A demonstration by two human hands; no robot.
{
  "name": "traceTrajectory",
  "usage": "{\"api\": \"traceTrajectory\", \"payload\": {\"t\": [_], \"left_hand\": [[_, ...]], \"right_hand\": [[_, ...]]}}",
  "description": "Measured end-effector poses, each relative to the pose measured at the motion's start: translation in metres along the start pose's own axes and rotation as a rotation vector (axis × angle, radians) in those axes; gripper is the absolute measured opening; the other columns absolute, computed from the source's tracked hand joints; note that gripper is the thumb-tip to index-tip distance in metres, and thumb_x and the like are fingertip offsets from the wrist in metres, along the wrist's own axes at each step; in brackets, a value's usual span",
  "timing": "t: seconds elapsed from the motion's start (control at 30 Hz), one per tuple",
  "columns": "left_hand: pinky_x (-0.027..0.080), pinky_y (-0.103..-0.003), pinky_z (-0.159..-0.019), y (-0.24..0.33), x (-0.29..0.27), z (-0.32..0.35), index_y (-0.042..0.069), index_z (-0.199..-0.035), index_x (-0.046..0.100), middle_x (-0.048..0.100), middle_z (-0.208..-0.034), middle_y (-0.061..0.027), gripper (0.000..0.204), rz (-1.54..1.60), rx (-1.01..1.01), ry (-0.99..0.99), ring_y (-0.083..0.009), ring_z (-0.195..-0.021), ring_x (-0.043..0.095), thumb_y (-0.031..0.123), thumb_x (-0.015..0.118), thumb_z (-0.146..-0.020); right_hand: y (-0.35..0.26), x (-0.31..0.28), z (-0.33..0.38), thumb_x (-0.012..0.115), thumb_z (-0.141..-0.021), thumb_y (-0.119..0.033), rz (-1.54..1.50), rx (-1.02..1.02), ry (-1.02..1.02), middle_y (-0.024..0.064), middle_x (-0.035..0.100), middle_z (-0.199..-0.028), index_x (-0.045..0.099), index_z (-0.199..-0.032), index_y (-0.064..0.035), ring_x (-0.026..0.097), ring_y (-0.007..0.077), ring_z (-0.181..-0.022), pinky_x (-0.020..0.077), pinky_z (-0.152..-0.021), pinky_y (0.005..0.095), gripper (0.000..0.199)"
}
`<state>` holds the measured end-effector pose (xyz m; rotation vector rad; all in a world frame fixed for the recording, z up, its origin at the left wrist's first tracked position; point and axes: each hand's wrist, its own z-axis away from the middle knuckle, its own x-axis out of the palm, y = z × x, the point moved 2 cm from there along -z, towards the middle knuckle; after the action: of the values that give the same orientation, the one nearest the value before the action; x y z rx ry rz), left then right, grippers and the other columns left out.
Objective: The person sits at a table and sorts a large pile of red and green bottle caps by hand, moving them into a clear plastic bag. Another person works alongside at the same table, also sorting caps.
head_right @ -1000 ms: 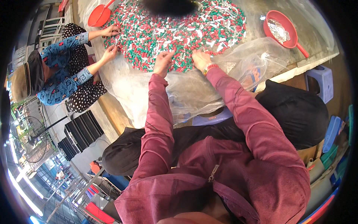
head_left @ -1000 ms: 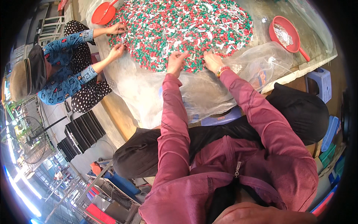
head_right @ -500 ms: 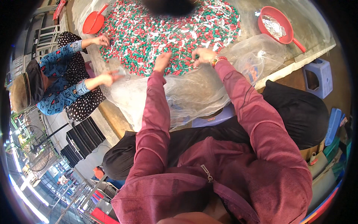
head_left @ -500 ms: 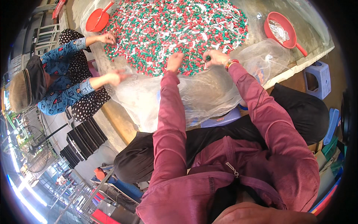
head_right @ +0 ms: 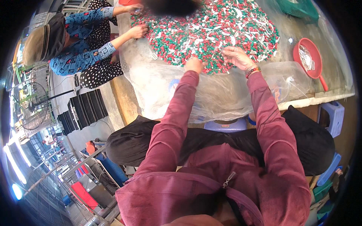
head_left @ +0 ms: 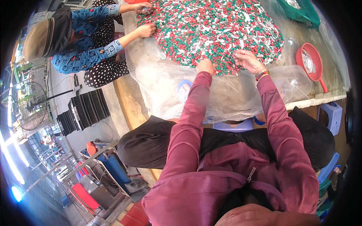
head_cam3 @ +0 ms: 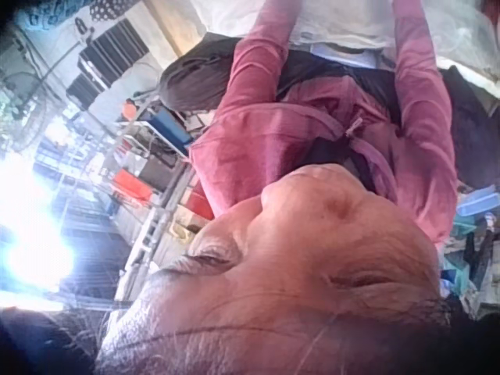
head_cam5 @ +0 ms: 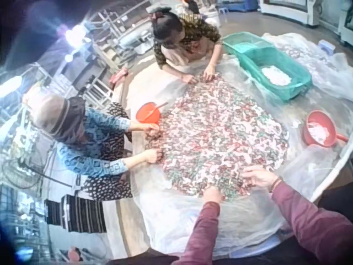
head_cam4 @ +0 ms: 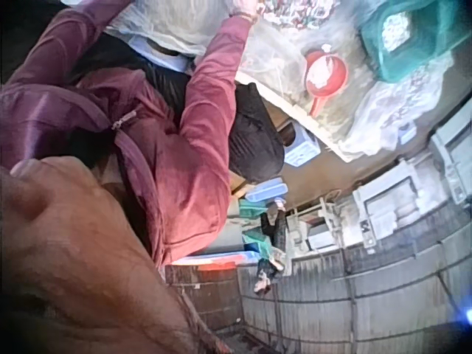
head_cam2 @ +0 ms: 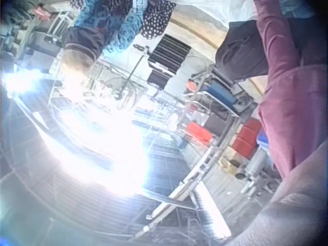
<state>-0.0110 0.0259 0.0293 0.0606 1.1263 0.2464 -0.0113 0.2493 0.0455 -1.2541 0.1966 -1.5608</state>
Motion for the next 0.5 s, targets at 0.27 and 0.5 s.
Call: {"api": "traceTrajectory", "payload": {"t": [0.27, 0.5], "left_hand": [[0.050, -0.046, -0.077, -0.006, -0.005, -0.011, 0.004, -0.084, 0.067, 0.066, -0.089, -0.0192, 0.032, 0.378, 0.044, 0.037, -0.0360, -0.086, 0.064, 0.035, 0.057, -0.085], [0.051, -0.043, -0.072, 0.029, -0.072, 0.009, 0.009, -0.084, 0.067, 0.063, -0.087, -0.0126, 0.019, 0.273, 0.585, 0.195, -0.0312, -0.084, 0.062, 0.018, 0.065, -0.068]], "right_hand": [[-0.010, 0.034, -0.007, 0.059, -0.089, -0.017, -0.265, -0.106, -0.149, 0.0120, 0.059, -0.101, 0.048, -0.117, 0.0016, 0.059, 0.0200, -0.091, 0.0516, -0.081, 0.0329, 0.035], [0.049, 0.055, -0.060, 0.041, -0.095, -0.041, -0.655, 0.116, -0.017, 0.0161, 0.053, -0.126, 0.047, -0.125, 0.0018, 0.050, 0.0276, -0.118, 0.0381, -0.101, 0.0457, 0.052]]}}
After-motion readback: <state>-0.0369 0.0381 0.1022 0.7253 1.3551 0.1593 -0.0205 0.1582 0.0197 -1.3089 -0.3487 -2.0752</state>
